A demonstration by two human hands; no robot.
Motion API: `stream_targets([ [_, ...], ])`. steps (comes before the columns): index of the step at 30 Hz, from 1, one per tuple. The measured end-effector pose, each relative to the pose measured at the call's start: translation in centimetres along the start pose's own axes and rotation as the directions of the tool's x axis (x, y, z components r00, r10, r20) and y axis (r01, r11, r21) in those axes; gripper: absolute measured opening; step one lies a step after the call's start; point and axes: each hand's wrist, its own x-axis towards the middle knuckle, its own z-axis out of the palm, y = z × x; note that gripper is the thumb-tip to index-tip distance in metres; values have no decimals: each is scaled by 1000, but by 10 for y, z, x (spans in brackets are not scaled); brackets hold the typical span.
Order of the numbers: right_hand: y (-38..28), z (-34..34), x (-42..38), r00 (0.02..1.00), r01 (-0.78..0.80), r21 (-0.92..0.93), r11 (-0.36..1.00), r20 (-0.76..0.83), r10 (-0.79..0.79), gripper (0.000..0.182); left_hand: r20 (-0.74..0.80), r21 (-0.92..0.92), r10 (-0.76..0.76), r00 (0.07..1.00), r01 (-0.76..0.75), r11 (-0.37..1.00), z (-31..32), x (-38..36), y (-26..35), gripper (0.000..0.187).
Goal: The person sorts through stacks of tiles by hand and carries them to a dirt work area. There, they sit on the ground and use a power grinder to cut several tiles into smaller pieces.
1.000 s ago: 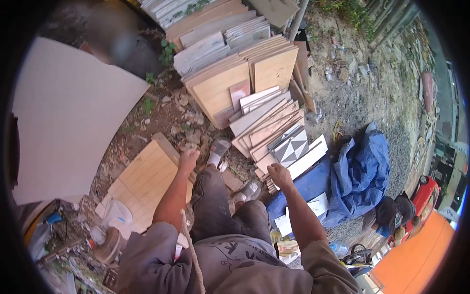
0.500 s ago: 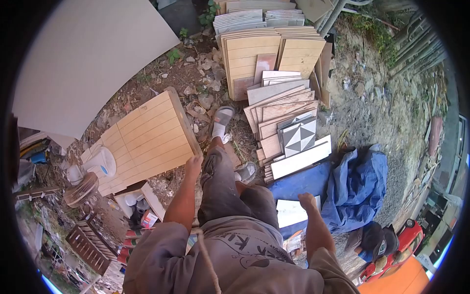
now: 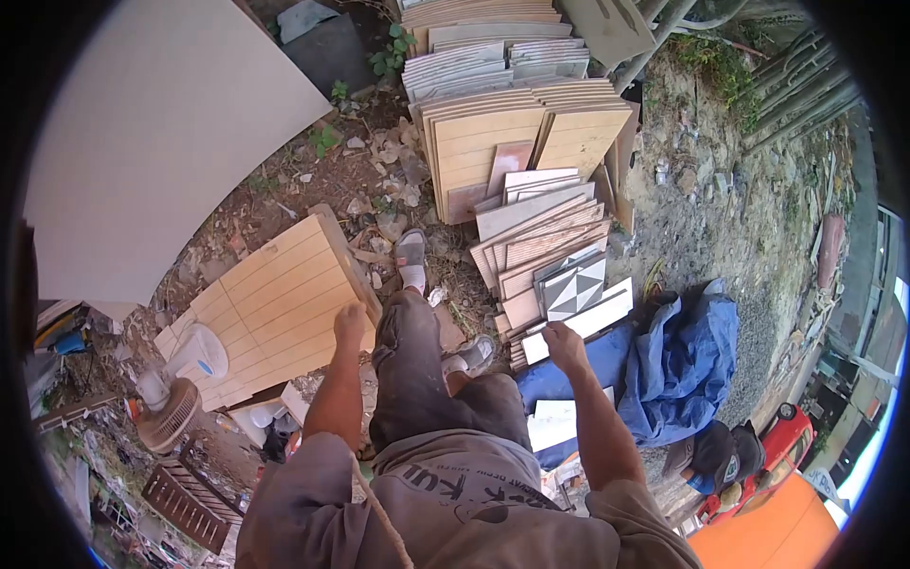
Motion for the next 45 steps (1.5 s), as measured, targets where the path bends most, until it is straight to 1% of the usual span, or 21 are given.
stream_targets([
  [2,-23,6,20,998,-21,-25,999,55,22,40,13,11,201,980,-201,980,3,65,29,44],
  [4,-48,12,43,989,-27,-83,996,146,39,40,-93,-176,329,940,-341,923,-6,119,89,45],
  [6,-73,11,74,982,-55,-101,993,175,72,40,23,-157,195,981,-189,969,-30,165,160,47],
  [8,-96,8,109,992,-61,-190,980,97,81,42,-124,-229,254,959,-277,933,-26,210,207,52],
  [10,-144,-5,141,961,127,-67,990,-238,-140,43,-31,-185,234,972,-236,954,-36,242,266,57],
  [13,-223,-43,198,872,328,-76,942,-359,-332,42,-46,-266,288,956,-290,919,-15,278,319,61],
  [14,-244,-52,218,822,405,-100,909,-395,-410,43,-109,-251,298,948,-316,915,-2,290,329,61],
  [16,-277,-58,257,721,495,-169,852,-468,-511,43,-166,-235,302,939,-335,913,18,296,339,61],
  [18,-297,-57,298,585,553,-347,758,-486,-649,44,-55,-295,246,968,-251,922,34,300,346,61],
  [19,-302,-53,319,588,552,-344,760,-486,-647,44,-48,-339,229,972,-232,912,55,313,336,60],
  [21,-310,-44,350,521,585,-443,679,-437,-733,47,12,-335,272,962,-252,908,80,328,320,60],
  [23,-310,-31,367,538,561,-485,670,-401,-741,48,64,-330,305,950,-268,905,94,335,309,59],
  [24,-309,-24,375,559,531,-529,662,-369,-743,49,-13,-355,304,953,-288,889,93,321,315,58],
  [25,-308,-19,379,481,547,-531,647,-433,-762,44,-87,-376,297,951,-308,874,97,315,313,57],
  [26,-307,-16,382,486,556,-523,647,-427,-763,44,-89,-368,287,954,-299,880,102,318,309,57],
  [28,-309,-19,379,519,500,-554,665,-423,-743,34,-139,-645,357,924,-358,675,115,322,302,49],
  [29,-307,-15,385,428,519,-564,642,-478,-767,30,-137,-644,359,923,-358,676,120,321,302,49],
  [31,-306,-14,384,433,517,-560,648,-481,-762,30,-97,-857,302,948,-234,459,114,305,316,41],
  [40,-297,-17,372,351,588,-526,615,-518,-780,29,-139,-802,368,919,-322,503,106,294,318,40],
  [44,-295,-18,366,346,605,-527,597,-501,-793,26,-153,-806,352,923,-323,497,104,292,318,41],
  [45,-298,-18,366,315,588,-557,586,-510,-801,27,-161,-788,343,925,-330,519,103,291,319,42],
])
